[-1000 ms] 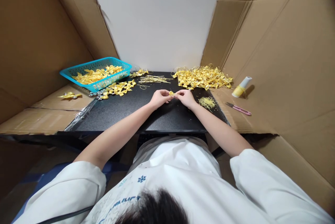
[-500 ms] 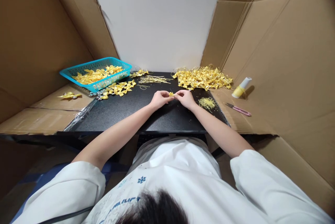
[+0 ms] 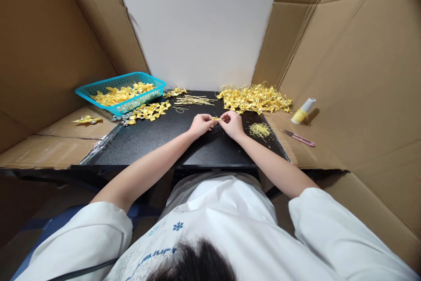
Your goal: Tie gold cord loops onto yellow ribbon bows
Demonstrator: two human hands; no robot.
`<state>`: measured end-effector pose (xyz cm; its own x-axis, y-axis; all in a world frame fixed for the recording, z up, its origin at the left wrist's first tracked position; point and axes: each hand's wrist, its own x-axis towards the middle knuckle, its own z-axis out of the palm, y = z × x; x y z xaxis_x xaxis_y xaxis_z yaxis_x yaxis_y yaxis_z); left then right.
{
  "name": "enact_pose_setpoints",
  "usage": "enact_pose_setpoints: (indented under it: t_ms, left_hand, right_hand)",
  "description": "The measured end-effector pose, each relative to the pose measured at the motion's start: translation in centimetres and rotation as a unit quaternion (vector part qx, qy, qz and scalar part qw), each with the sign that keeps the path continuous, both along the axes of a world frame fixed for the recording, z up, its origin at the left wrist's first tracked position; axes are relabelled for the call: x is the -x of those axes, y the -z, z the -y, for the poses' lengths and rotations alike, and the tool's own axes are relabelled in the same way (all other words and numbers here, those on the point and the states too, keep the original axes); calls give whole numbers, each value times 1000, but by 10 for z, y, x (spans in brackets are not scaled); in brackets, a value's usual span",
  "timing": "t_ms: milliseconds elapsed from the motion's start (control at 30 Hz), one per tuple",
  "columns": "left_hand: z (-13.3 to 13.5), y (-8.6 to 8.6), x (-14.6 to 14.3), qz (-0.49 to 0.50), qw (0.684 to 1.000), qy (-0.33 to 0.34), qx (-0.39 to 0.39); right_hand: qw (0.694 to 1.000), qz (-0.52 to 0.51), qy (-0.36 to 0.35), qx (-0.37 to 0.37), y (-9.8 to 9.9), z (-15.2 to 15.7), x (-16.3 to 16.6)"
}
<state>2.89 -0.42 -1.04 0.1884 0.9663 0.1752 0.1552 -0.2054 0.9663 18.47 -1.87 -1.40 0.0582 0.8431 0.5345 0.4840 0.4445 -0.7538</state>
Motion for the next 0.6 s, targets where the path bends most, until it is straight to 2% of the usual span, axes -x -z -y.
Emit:
enact_pose_setpoints:
  t_ms: [100, 200, 300, 367, 500, 600]
  left_hand:
    - [1, -4, -2, 15, 999, -32, 32]
    - [2, -8, -2, 17, 997, -47, 59]
    - [2, -8, -2, 4, 997, -40, 60]
    - [2, -7, -1, -13, 998, -27, 46]
    - [-1, -1, 2, -70, 998, -6, -2]
    - [-3, 1, 4, -97, 995, 6, -29]
  right_hand:
    - [992, 63, 52, -98, -5, 10, -1]
    - [978, 156, 43, -134, -9, 19, 1]
    - [965, 237, 46, -103, -10, 21, 5]
    - [963, 253, 63, -65, -9, 18, 6]
    - [977, 203, 52, 26, -6, 7, 3]
    - [987, 152, 21, 51, -4, 1, 1]
